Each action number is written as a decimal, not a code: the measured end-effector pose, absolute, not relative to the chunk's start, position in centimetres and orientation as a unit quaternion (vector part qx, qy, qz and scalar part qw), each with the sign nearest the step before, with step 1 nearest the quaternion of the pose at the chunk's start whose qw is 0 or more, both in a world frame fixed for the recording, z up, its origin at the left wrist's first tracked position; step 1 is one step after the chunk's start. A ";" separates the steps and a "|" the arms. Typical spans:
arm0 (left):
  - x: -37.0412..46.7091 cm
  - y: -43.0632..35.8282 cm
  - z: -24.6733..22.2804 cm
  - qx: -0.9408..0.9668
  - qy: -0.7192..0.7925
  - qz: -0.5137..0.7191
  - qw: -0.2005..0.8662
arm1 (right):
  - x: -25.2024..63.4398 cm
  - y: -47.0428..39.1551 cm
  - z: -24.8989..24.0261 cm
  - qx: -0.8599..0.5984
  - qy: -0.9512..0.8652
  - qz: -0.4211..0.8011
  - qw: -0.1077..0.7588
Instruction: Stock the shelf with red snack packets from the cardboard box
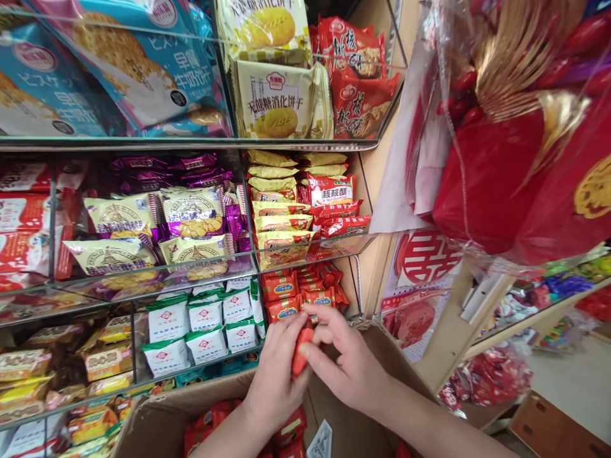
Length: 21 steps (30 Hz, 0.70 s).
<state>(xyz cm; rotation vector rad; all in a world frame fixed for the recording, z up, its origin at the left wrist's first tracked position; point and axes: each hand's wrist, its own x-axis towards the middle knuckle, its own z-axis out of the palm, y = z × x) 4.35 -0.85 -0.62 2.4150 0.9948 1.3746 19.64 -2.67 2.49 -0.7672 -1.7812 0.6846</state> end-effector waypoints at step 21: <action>5.9 -0.2 0.9 0.466 0.332 0.551 0.608 | 20.6 -0.5 1.2 -0.412 -0.517 0.533 0.529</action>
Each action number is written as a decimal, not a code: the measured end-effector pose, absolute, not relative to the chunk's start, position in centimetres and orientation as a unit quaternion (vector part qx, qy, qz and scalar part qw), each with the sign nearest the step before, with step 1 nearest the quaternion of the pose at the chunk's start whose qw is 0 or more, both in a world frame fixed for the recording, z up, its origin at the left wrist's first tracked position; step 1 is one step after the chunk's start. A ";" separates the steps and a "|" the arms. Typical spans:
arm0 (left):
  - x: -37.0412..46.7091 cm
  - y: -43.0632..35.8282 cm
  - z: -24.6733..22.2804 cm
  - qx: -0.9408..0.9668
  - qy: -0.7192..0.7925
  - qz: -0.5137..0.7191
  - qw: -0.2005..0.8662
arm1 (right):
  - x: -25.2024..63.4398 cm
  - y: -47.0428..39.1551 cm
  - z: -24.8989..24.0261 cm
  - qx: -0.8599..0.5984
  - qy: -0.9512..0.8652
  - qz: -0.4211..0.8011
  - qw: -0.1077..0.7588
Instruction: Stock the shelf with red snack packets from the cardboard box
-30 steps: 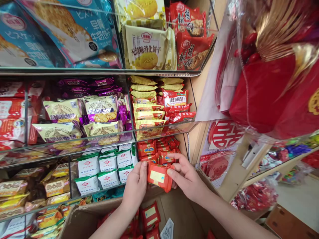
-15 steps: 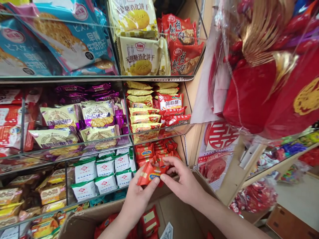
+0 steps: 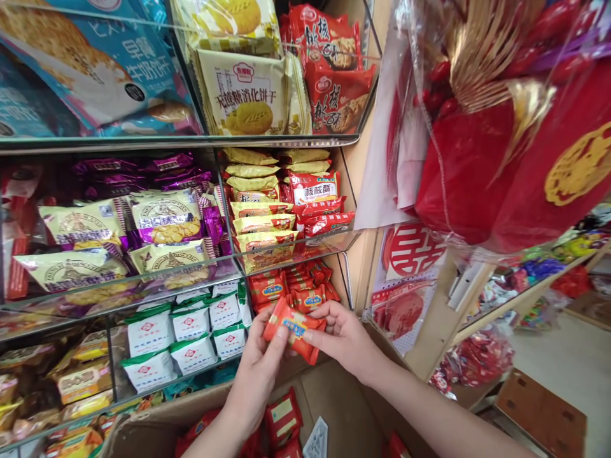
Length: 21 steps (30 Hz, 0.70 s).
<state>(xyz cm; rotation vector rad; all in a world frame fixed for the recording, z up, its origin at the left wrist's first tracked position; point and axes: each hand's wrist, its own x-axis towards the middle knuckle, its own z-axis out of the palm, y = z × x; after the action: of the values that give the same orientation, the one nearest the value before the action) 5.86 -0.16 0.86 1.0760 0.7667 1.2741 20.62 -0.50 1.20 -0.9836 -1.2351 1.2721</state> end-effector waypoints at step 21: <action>5.1 1.0 1.7 0.682 0.421 0.402 0.443 | 23.6 1.9 3.6 -0.485 -0.495 0.496 0.523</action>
<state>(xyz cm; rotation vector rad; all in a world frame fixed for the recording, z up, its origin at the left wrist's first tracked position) 5.10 1.03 1.66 1.6926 1.0431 0.9970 23.59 1.93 3.64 -1.1625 -1.1850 1.1883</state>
